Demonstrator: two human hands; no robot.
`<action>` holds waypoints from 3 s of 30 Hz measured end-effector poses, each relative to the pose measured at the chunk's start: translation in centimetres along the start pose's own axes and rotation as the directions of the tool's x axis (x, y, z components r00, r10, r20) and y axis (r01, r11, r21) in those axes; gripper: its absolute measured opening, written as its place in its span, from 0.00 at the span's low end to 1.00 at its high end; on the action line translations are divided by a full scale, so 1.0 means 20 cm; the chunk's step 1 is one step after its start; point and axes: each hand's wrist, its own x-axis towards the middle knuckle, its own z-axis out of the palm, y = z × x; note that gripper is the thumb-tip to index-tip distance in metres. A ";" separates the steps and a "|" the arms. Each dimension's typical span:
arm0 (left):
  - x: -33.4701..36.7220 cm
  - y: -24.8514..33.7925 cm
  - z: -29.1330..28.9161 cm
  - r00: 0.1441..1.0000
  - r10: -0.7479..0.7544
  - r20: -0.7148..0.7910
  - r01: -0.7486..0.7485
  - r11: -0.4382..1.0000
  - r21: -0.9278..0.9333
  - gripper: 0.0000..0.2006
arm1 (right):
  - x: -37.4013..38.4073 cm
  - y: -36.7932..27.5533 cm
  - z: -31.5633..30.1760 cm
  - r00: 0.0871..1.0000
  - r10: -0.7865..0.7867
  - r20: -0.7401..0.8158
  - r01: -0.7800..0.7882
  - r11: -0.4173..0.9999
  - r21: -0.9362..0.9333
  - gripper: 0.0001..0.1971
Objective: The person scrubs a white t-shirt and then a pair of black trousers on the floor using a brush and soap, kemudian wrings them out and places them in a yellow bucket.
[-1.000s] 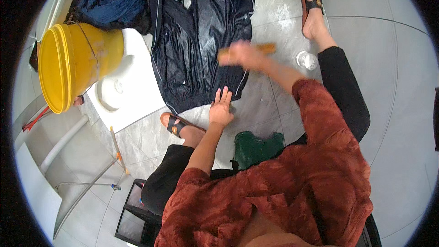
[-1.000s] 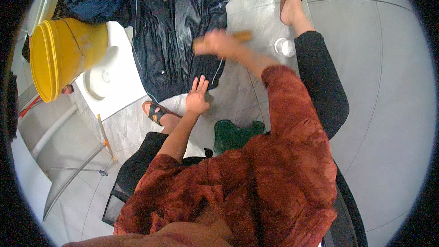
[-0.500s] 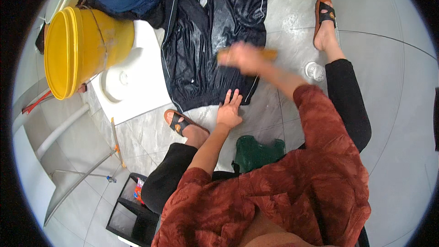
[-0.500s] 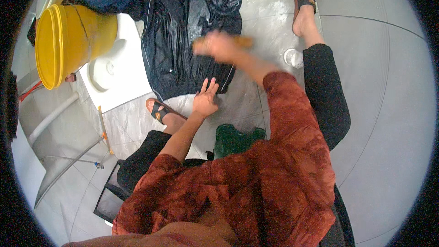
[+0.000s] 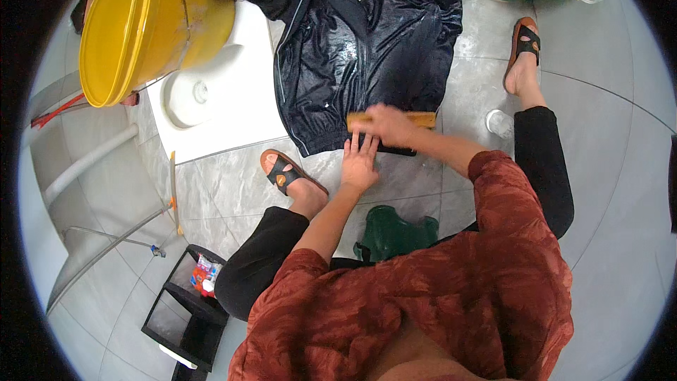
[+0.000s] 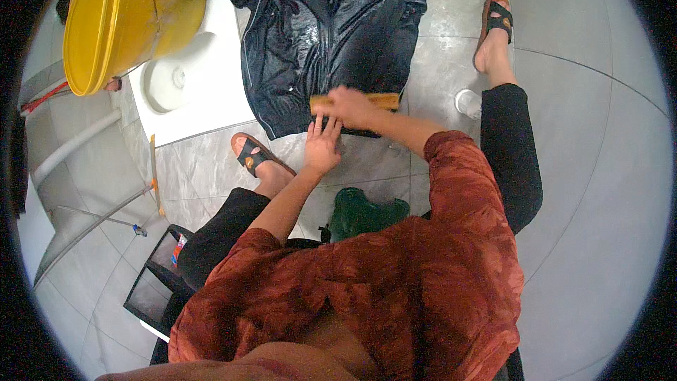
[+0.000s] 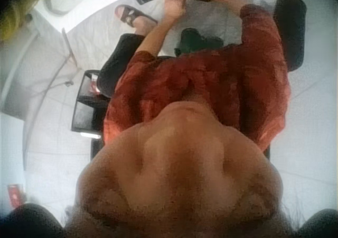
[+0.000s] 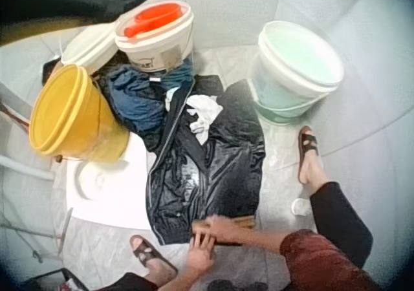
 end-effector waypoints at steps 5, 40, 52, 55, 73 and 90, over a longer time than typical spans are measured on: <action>-0.07 -0.09 0.06 0.992 -0.020 0.121 0.032 0.995 -0.097 0.40 | 0.29 0.34 -0.26 0.924 0.332 -0.192 -0.370 0.902 -0.223 0.27; -0.16 -0.19 0.01 0.985 -0.169 0.030 0.171 0.982 -0.081 0.41 | 0.87 0.30 -0.33 0.936 0.155 -0.316 -0.286 0.857 -0.428 0.26; -0.14 -0.18 0.03 0.977 -0.197 0.082 0.199 0.980 -0.014 0.41 | 0.58 -0.40 0.04 0.905 -0.101 0.414 0.159 0.982 -0.107 0.17; -0.16 -0.17 0.02 0.983 -0.170 0.067 0.170 0.985 0.004 0.38 | 1.00 0.05 -0.22 0.982 -0.124 -0.140 0.028 0.838 -0.546 0.18; -0.04 -0.17 0.01 0.990 -0.124 0.067 0.121 0.991 0.056 0.33 | 1.21 0.18 -0.49 0.948 0.215 -0.233 -0.309 0.793 -0.525 0.29; -0.13 -0.31 0.10 0.964 -0.259 -0.055 0.263 0.962 0.076 0.06 | 0.59 -0.25 0.13 0.731 -0.578 0.362 0.651 0.751 -0.116 0.31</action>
